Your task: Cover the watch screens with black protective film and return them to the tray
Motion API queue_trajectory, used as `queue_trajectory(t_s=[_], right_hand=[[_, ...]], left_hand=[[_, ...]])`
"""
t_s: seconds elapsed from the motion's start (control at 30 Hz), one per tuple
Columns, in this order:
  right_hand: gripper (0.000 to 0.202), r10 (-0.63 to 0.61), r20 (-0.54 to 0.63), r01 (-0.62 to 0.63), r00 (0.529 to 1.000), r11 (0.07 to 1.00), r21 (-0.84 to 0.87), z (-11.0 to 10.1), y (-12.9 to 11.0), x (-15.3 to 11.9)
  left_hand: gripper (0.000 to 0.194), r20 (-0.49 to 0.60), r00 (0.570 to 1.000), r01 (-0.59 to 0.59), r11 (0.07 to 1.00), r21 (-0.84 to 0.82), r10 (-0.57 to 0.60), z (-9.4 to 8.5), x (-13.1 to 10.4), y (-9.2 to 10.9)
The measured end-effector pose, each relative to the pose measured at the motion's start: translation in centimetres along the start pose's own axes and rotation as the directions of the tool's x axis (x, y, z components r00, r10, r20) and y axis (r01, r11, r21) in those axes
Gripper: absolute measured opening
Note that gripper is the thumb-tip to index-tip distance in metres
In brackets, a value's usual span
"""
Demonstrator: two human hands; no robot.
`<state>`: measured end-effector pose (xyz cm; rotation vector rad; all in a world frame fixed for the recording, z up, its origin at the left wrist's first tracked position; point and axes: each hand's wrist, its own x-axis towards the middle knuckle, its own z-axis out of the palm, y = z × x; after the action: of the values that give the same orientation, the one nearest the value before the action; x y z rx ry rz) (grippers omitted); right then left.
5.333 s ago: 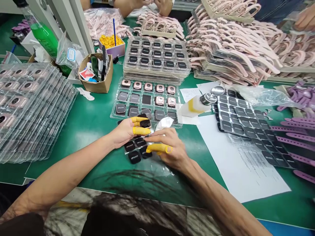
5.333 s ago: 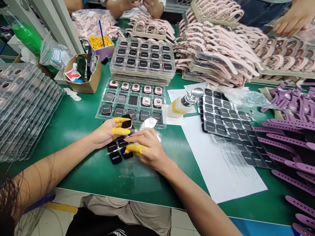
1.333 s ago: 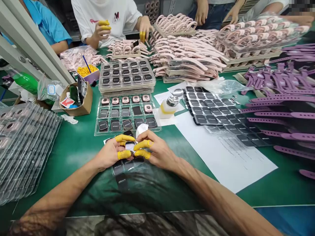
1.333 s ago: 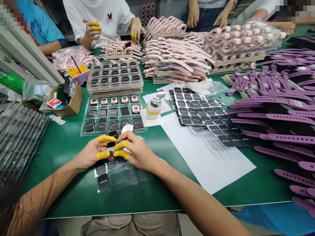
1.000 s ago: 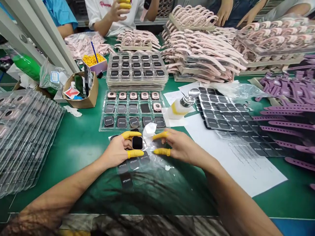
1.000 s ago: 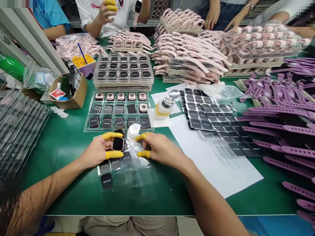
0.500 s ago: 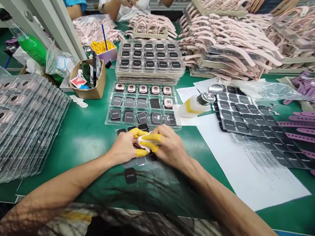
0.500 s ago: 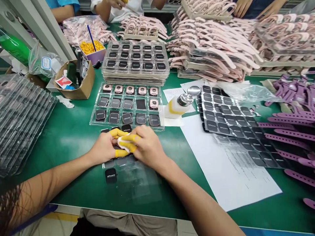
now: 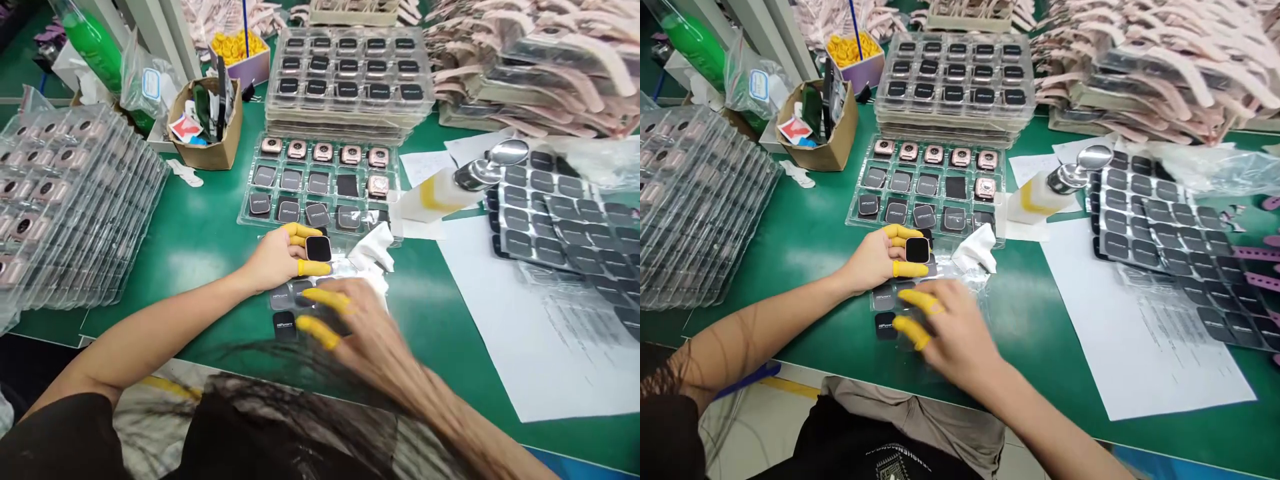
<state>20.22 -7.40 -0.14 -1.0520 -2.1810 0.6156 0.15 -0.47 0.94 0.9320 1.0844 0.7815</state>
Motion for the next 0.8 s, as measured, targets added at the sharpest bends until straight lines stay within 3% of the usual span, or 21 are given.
queue_trajectory(t_s=[0.07, 0.23, 0.3, 0.37, 0.43, 0.5, 0.57, 0.6, 0.67, 0.7, 0.8], right_hand=[[0.048, -0.056, 0.087, 0.051, 0.995, 0.997, 0.053, 1.8, -1.0, -0.7], [0.016, -0.021, -0.003, 0.021, 1.000, 0.999, -0.043, 3.5, -0.4, 0.5], [0.016, -0.033, -0.044, 0.032, 0.998, 0.999, -0.035, 3.1, -0.3, 0.9], [0.032, -0.078, -0.077, 0.075, 0.994, 0.997, -0.032, 2.2, -0.8, 0.7], [0.044, -0.146, -0.112, 0.140, 0.983, 0.988, -0.059, 0.7, -1.9, 0.1], [0.040, -0.156, -0.092, 0.157, 0.984, 0.988, 0.004, -1.4, -3.1, -0.1], [0.029, -0.036, 0.015, 0.031, 0.999, 0.974, 0.225, -3.6, -3.7, 0.4], [0.022, 0.065, 0.095, -0.094, 0.993, 0.932, 0.349, -4.6, -3.7, 1.0], [0.009, 0.259, 0.135, -0.292, 0.956, 0.824, 0.485, -5.6, -2.6, 2.7], [0.005, 0.376, 0.111, -0.378, 0.920, 0.779, 0.501, -5.5, -1.7, 3.5], [0.038, 0.642, 0.110, -0.548, 0.758, 0.537, 0.641, -3.8, 1.2, 5.0]], left_hand=[[0.056, 0.000, 1.000, 0.016, 0.998, -0.068, -0.016, 0.0, -0.2, 0.2], [0.057, 0.041, 0.997, 0.072, 0.988, -0.138, -0.067, -0.3, -0.4, 0.1], [0.058, 0.045, 0.997, 0.060, 0.989, -0.132, -0.055, -0.5, -0.3, 0.0], [0.059, 0.050, 0.998, 0.052, 0.990, -0.133, -0.046, -0.7, -0.2, 0.0], [0.059, 0.054, 0.997, 0.054, 0.989, -0.135, -0.048, -0.7, -0.1, 0.0], [0.059, 0.062, 0.997, 0.046, 0.993, -0.108, -0.040, -0.8, 0.0, -0.1], [0.061, 0.084, 0.996, 0.015, 0.999, -0.044, -0.012, -0.8, -0.1, -0.4], [0.063, 0.099, 0.995, -0.006, 1.000, -0.003, 0.006, -0.7, -0.2, -0.6], [0.066, 0.105, 0.993, -0.057, 0.995, 0.085, 0.048, -0.6, -0.4, -1.0], [0.066, 0.100, 0.992, -0.084, 0.988, 0.132, 0.071, -0.5, -0.6, -1.1], [0.063, 0.077, 0.990, -0.137, 0.954, 0.265, 0.121, -0.2, -1.1, -1.1]])
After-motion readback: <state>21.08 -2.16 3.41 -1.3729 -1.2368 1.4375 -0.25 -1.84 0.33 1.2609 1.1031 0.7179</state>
